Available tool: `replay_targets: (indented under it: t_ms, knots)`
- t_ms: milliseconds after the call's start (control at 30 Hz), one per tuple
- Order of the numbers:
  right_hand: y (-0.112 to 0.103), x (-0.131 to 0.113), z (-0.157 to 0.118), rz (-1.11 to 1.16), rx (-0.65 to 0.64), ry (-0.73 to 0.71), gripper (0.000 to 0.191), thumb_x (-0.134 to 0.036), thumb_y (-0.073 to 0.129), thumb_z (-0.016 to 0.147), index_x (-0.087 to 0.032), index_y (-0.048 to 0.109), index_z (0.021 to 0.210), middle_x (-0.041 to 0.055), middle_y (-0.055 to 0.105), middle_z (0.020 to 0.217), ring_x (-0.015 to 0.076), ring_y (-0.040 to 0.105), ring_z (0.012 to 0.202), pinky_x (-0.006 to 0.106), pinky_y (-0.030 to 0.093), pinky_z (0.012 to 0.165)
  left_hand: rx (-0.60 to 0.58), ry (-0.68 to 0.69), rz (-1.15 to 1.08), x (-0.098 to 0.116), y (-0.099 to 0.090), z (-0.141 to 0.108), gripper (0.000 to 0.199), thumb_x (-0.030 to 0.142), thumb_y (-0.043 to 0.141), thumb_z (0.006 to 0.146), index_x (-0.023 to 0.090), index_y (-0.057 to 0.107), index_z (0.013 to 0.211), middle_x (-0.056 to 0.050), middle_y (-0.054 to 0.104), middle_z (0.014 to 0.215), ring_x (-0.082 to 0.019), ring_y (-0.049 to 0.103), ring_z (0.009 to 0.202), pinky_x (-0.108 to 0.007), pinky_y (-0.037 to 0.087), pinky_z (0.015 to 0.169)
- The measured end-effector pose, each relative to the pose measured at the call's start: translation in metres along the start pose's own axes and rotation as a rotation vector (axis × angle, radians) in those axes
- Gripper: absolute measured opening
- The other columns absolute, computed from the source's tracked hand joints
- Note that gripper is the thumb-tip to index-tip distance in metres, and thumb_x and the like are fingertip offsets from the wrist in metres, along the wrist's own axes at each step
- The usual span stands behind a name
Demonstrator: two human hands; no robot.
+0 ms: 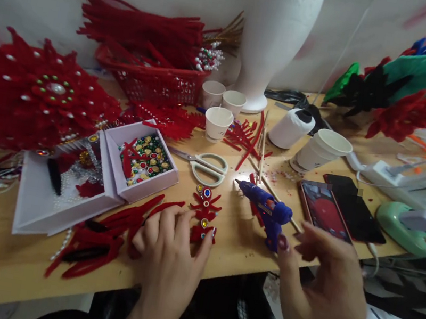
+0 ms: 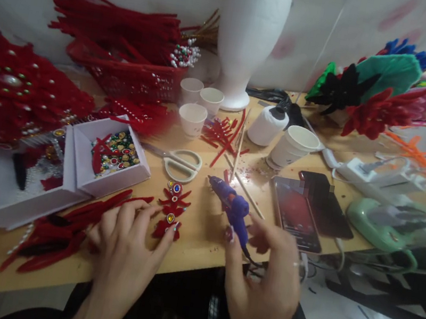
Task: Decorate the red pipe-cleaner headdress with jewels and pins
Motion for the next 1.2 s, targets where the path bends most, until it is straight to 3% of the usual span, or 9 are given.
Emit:
replay_targets:
  t_ms: [200, 367, 500, 633, 767, 867, 967, 1067, 1200]
  knots:
    - [0.039, -0.012, -0.025, 0.181, -0.320, 0.040, 0.010, -0.019, 0.056, 0.094, -0.021, 0.062, 0.102, 0.0003, 0.065, 0.079, 0.0133, 0.061, 0.062, 0.024, 0.049, 0.057, -0.130, -0.026, -0.005, 0.005, 0.010, -0.006, 0.012, 0.033, 0.062, 0.088, 0.022, 0.061, 0.088, -0.007, 0.067, 0.091, -0.031, 0.056, 0.091, -0.046, 0.035, 0.077]
    - [0.075, -0.008, -0.026, 0.131, -0.448, 0.040, 0.017, -0.019, 0.050, 0.096, -0.017, 0.065, 0.103, 0.0085, 0.069, 0.094, 0.0227, 0.068, 0.080, 0.035, 0.053, 0.070, -0.164, -0.094, -0.176, 0.002, 0.012, -0.007, 0.006, 0.025, 0.064, 0.085, 0.024, 0.059, 0.086, -0.002, 0.071, 0.085, -0.027, 0.062, 0.087, -0.045, 0.035, 0.081]
    - [0.085, -0.011, -0.023, 0.220, -0.466, 0.019, 0.019, -0.015, 0.050, 0.096, -0.018, 0.065, 0.107, 0.0083, 0.067, 0.097, 0.0235, 0.068, 0.085, 0.036, 0.053, 0.073, -0.177, -0.289, -0.346, -0.009, 0.010, -0.006, 0.007, 0.022, 0.064, 0.079, 0.023, 0.058, 0.082, -0.002, 0.069, 0.082, -0.025, 0.063, 0.082, -0.045, 0.042, 0.083]
    - [0.081, -0.012, -0.024, 0.356, -0.442, 0.079, 0.017, -0.018, 0.049, 0.097, -0.022, 0.063, 0.107, 0.0069, 0.067, 0.101, 0.0219, 0.067, 0.094, 0.036, 0.053, 0.081, -0.108, -0.512, -0.734, -0.024, 0.008, -0.012, 0.013, 0.032, 0.064, 0.080, 0.022, 0.056, 0.080, -0.001, 0.064, 0.079, -0.018, 0.065, 0.071, -0.031, 0.053, 0.066]
    - [0.078, 0.002, -0.031, 0.564, -0.383, 0.370, 0.019, -0.036, 0.058, 0.094, -0.024, 0.057, 0.109, 0.0057, 0.067, 0.099, 0.0183, 0.068, 0.079, 0.029, 0.057, 0.063, 0.065, -0.593, -0.943, -0.037, -0.001, -0.017, 0.020, 0.031, 0.071, 0.076, 0.020, 0.055, 0.079, 0.002, 0.062, 0.074, -0.012, 0.065, 0.065, -0.020, 0.054, 0.060]
    - [0.091, 0.000, -0.040, 0.786, -0.474, 0.563, 0.030, -0.048, 0.061, 0.090, -0.023, 0.058, 0.108, 0.0026, 0.067, 0.082, 0.0158, 0.064, 0.064, 0.023, 0.053, 0.049, 0.105, -0.626, -1.008, -0.041, -0.002, -0.024, 0.024, 0.031, 0.075, 0.076, 0.020, 0.054, 0.079, 0.001, 0.064, 0.076, -0.011, 0.065, 0.064, -0.018, 0.055, 0.059]
    - [0.100, -0.010, -0.040, 0.957, -0.522, 0.630, 0.030, -0.050, 0.062, 0.089, -0.022, 0.062, 0.099, -0.0020, 0.062, 0.065, 0.0111, 0.057, 0.053, 0.019, 0.050, 0.047, 0.095, -0.649, -1.070, -0.037, 0.000, -0.032, 0.027, 0.032, 0.077, 0.076, 0.020, 0.053, 0.077, 0.000, 0.065, 0.082, -0.011, 0.066, 0.067, -0.017, 0.056, 0.063]
    - [0.100, -0.017, -0.036, 1.011, -0.495, 0.615, 0.025, -0.046, 0.065, 0.088, -0.021, 0.065, 0.088, -0.0019, 0.062, 0.068, 0.0090, 0.057, 0.055, 0.017, 0.050, 0.049, 0.094, -0.731, -1.131, -0.033, 0.001, -0.039, 0.028, 0.032, 0.080, 0.073, 0.020, 0.057, 0.084, 0.000, 0.067, 0.088, -0.011, 0.068, 0.074, -0.017, 0.057, 0.069]
    - [0.102, -0.025, -0.038, 1.031, -0.560, 0.608, 0.026, -0.045, 0.067, 0.086, -0.020, 0.067, 0.080, 0.0008, 0.065, 0.071, 0.0125, 0.061, 0.059, 0.023, 0.056, 0.054, -0.134, -0.792, -1.250, -0.022, 0.013, -0.038, 0.047, 0.040, 0.081, 0.071, 0.020, 0.063, 0.110, -0.003, 0.071, 0.090, -0.015, 0.069, 0.078, -0.021, 0.058, 0.070]
Point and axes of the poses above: each hand's wrist, its own z-axis towards the middle knuckle, its own y-axis out of the palm, x = y × z, the point moved 9 cm from there along z, towards the middle knuckle
